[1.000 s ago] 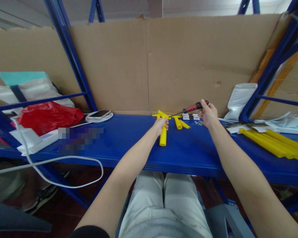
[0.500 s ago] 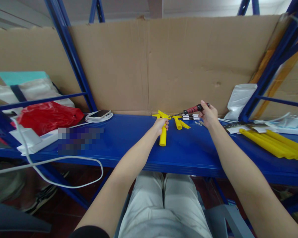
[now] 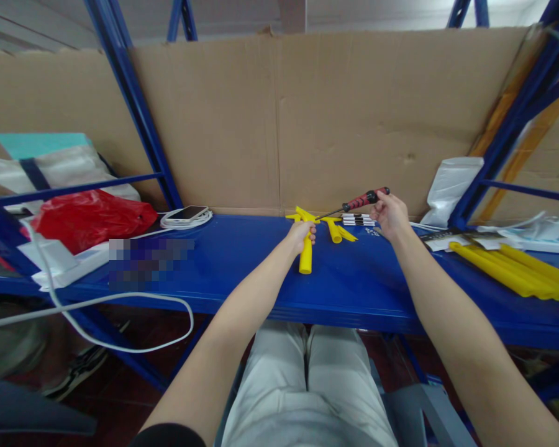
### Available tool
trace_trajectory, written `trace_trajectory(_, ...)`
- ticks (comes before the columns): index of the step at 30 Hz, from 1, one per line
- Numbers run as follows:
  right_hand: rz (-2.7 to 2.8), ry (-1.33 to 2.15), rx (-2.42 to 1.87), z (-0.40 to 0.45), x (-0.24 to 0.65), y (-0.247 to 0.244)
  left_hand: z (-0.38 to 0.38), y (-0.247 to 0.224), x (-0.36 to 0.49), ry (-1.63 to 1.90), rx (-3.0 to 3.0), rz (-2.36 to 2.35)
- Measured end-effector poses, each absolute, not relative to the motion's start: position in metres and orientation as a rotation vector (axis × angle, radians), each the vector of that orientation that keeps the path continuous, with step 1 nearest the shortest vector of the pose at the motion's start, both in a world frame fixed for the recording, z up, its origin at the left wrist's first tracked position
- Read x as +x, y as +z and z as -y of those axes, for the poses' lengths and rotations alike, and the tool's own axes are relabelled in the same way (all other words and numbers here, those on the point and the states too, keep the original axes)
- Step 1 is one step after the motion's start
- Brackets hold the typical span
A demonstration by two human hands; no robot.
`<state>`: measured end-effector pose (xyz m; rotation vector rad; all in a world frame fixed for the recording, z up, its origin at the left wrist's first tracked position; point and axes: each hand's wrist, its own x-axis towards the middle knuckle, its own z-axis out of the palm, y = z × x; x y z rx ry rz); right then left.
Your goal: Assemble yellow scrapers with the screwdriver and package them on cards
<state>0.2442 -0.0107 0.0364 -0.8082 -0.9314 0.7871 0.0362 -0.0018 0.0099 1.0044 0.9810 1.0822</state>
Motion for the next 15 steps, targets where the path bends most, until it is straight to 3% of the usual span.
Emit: trace_trajectory(15, 0.935, 0.704, -0.879, 0.0066, 0.2468, 0.0304, 0.0011, 0.0086, 0.0367, 1.075, 1.02, -0.982)
